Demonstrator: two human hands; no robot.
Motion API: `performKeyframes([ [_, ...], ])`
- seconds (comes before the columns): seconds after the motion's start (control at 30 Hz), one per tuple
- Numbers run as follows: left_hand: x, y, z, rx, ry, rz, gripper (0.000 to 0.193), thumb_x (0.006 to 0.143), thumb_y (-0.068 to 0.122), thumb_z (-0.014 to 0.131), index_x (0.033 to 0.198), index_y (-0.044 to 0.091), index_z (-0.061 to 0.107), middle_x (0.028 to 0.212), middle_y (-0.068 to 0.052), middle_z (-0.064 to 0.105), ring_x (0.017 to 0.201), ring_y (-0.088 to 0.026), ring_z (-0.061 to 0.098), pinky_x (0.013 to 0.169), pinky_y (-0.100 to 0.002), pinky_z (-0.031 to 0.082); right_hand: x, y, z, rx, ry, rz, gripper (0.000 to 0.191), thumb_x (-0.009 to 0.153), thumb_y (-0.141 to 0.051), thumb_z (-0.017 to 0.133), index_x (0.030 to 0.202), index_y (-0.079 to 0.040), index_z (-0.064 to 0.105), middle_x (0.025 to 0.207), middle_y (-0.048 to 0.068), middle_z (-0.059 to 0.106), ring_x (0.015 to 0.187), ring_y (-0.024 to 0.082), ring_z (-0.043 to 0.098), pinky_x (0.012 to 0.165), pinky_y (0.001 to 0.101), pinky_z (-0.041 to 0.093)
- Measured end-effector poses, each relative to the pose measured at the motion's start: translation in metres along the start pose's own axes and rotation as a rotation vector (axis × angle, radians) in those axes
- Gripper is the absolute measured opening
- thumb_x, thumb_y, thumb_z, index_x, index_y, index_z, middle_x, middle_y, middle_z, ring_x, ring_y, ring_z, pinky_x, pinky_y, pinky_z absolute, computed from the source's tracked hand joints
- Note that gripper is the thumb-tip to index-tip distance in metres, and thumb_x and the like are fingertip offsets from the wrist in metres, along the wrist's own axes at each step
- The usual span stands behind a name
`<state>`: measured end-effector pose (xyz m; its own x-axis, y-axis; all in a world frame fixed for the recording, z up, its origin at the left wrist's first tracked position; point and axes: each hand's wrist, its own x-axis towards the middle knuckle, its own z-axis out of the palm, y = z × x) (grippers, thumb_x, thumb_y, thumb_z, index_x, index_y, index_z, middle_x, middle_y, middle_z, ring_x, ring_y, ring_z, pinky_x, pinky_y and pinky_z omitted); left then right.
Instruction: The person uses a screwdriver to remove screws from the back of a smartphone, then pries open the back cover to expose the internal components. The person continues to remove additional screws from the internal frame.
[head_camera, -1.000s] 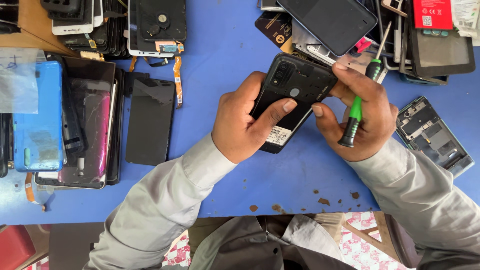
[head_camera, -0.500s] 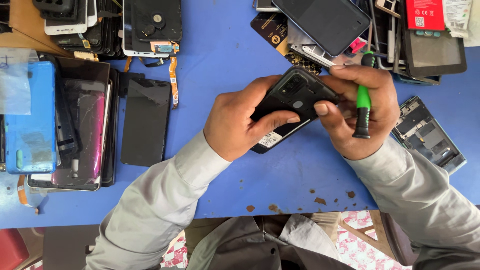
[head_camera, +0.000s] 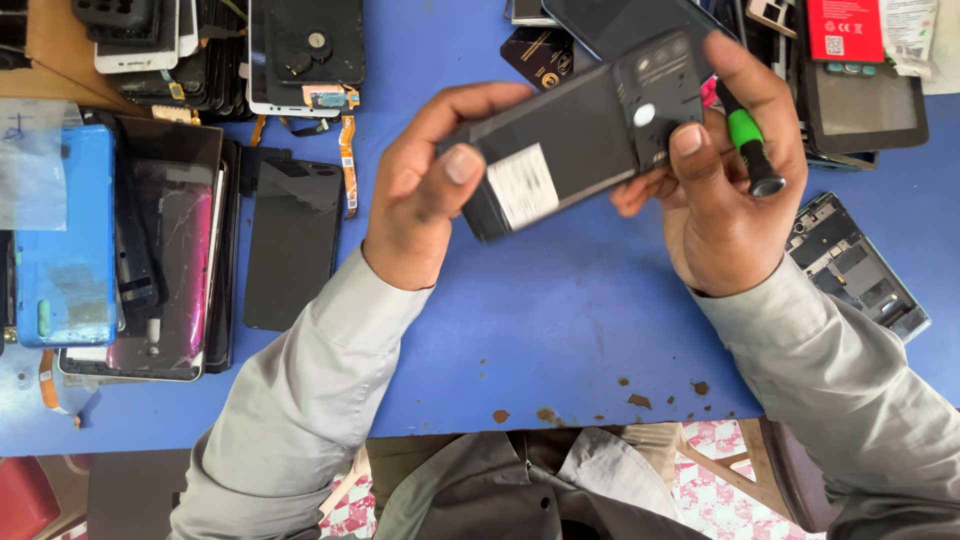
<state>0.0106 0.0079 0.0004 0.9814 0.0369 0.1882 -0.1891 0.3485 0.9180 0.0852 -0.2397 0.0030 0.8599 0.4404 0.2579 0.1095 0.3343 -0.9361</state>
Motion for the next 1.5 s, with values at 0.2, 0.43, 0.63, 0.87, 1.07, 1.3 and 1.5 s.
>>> performKeyframes([
  [0.2, 0.002, -0.006, 0.018, -0.264, -0.126, -0.029, 0.097, 0.092, 0.02, 0.089, 0.161, 0.011, 0.022, 0.144, -0.014, 0.053, 0.125, -0.025, 0.065, 0.094, -0.039, 0.066, 0.003, -0.001, -0.002, 0.165, -0.017, 0.128, 0.066, 0.115, -0.017, 0.063, 0.166, 0.004, 0.026, 0.121, 0.023, 0.07, 0.098, 0.031, 0.075, 0.084, 0.0381, 0.064],
  [0.43, 0.005, -0.011, 0.021, -0.218, -0.153, 0.166, 0.11, 0.093, 0.016, 0.095, 0.164, 0.017, 0.011, 0.157, -0.009, 0.043, 0.137, -0.018, 0.052, 0.117, -0.032, 0.048, -0.004, -0.001, 0.0, 0.136, -0.239, 0.211, 0.07, 0.106, -0.011, 0.067, 0.162, 0.007, 0.029, 0.124, 0.027, 0.067, 0.092, 0.038, 0.077, 0.076, 0.0446, 0.069],
  [0.63, 0.002, -0.021, 0.008, -0.149, -0.135, 0.17, 0.091, 0.087, 0.021, 0.096, 0.153, 0.004, 0.035, 0.153, -0.018, 0.054, 0.135, -0.02, 0.054, 0.115, -0.036, 0.05, -0.006, -0.002, 0.004, 0.029, -0.234, 0.02, 0.085, 0.099, -0.026, 0.076, 0.16, 0.004, 0.025, 0.142, 0.023, 0.062, 0.113, 0.029, 0.073, 0.083, 0.0381, 0.068],
  [0.87, -0.005, -0.022, 0.007, -0.127, -0.018, 0.094, 0.08, 0.091, 0.031, 0.092, 0.146, 0.003, 0.04, 0.141, -0.019, 0.063, 0.123, -0.019, 0.062, 0.111, -0.034, 0.053, -0.014, 0.003, 0.007, -0.377, -0.174, -0.104, 0.064, 0.096, -0.027, 0.076, 0.143, 0.007, 0.047, 0.135, 0.021, 0.06, 0.122, 0.028, 0.069, 0.11, 0.0405, 0.061],
  [1.07, -0.009, -0.016, 0.014, -0.189, 0.128, -0.04, 0.09, 0.092, 0.044, 0.086, 0.153, 0.002, 0.034, 0.135, -0.021, 0.064, 0.113, -0.026, 0.072, 0.095, -0.042, 0.067, -0.001, -0.009, 0.015, -0.648, -0.269, -0.302, 0.045, 0.101, -0.028, 0.07, 0.125, 0.006, 0.053, 0.142, 0.027, 0.061, 0.124, 0.031, 0.069, 0.102, 0.0389, 0.062],
  [1.3, -0.007, -0.014, 0.015, -0.159, 0.155, -0.182, 0.104, 0.088, 0.069, 0.069, 0.154, 0.0, 0.029, 0.128, -0.023, 0.067, 0.107, -0.031, 0.077, 0.089, -0.046, 0.071, 0.009, -0.021, 0.028, -0.817, -0.365, -0.477, 0.015, 0.098, -0.003, 0.067, 0.107, 0.006, 0.059, 0.118, 0.029, 0.068, 0.114, 0.04, 0.071, 0.098, 0.0446, 0.062],
  [1.5, -0.006, -0.015, 0.018, -0.14, 0.197, -0.232, 0.105, 0.087, 0.068, 0.069, 0.154, -0.001, 0.028, 0.121, -0.021, 0.068, 0.099, -0.028, 0.077, 0.084, -0.046, 0.071, 0.008, -0.024, 0.031, -0.76, -0.415, -0.498, 0.016, 0.094, 0.004, 0.07, 0.106, 0.005, 0.058, 0.114, 0.03, 0.068, 0.114, 0.041, 0.07, 0.097, 0.0472, 0.062],
])
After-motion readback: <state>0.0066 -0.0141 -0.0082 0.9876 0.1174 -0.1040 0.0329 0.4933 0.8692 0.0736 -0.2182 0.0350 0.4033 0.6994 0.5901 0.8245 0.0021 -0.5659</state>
